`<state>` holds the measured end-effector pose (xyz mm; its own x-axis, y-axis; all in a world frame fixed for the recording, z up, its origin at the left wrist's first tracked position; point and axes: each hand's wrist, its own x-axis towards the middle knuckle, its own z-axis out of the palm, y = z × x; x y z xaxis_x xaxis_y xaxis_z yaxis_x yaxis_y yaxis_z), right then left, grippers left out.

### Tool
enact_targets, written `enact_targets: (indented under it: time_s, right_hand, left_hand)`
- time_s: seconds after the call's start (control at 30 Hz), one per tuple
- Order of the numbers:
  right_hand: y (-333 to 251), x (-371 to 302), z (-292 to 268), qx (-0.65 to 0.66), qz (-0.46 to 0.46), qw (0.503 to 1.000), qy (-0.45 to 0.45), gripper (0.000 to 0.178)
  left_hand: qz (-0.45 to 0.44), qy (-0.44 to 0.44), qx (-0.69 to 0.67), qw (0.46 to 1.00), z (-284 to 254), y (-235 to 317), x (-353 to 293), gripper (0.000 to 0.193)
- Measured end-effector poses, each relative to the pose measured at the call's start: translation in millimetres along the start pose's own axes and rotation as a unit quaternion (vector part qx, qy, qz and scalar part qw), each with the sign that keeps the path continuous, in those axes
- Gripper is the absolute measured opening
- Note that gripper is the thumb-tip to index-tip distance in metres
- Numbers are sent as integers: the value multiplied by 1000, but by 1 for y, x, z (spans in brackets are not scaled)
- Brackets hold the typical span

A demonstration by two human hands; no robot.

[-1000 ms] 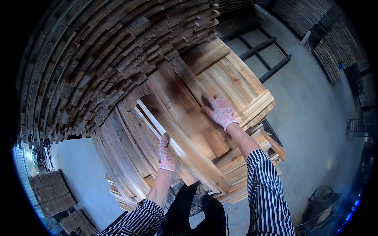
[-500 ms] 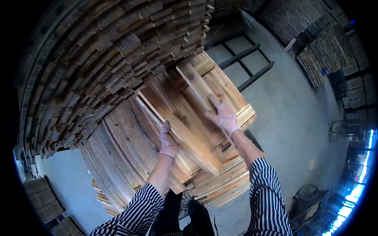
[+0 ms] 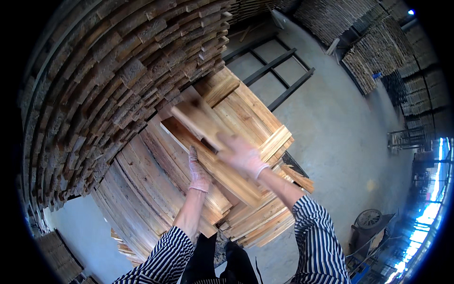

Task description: The person picks up wooden planks from a large pile and stacks them onto a metal table. They handle the planks one by one or in small groups, arranging them into a neat pile on the table surface.

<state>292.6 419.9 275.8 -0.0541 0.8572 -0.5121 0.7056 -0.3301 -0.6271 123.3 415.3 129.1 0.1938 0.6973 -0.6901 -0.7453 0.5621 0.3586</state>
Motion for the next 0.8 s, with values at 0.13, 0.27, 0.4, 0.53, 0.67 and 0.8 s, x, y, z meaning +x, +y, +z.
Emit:
enact_targets:
  time_s: [0.13, 0.27, 0.4, 0.53, 0.67, 0.8]
  right_hand:
    - [96, 59, -36, -97, -36, 977, 188, 61]
    - [122, 107, -24, -215, -78, 960, 161, 57]
    - [67, 64, 28, -155, -90, 958, 222, 67]
    - [44, 23, 14, -3, -107, 993, 41, 77]
    - [118, 37, -45, 35, -37, 990, 130, 71]
    - [184, 105, -63, -42, -54, 981, 183, 56]
  left_hand:
    - [21, -91, -21, 995, 4, -10, 23, 62]
    - [7, -115, 10, 993, 20, -25, 26, 65]
    - [-44, -53, -62, 996, 24, -15, 19, 65]
    - [50, -167, 121, 977, 10, -28, 47, 75]
    - [238, -162, 824, 488, 30, -15, 53, 106]
    - [231, -69, 926, 292, 71, -22, 50, 120]
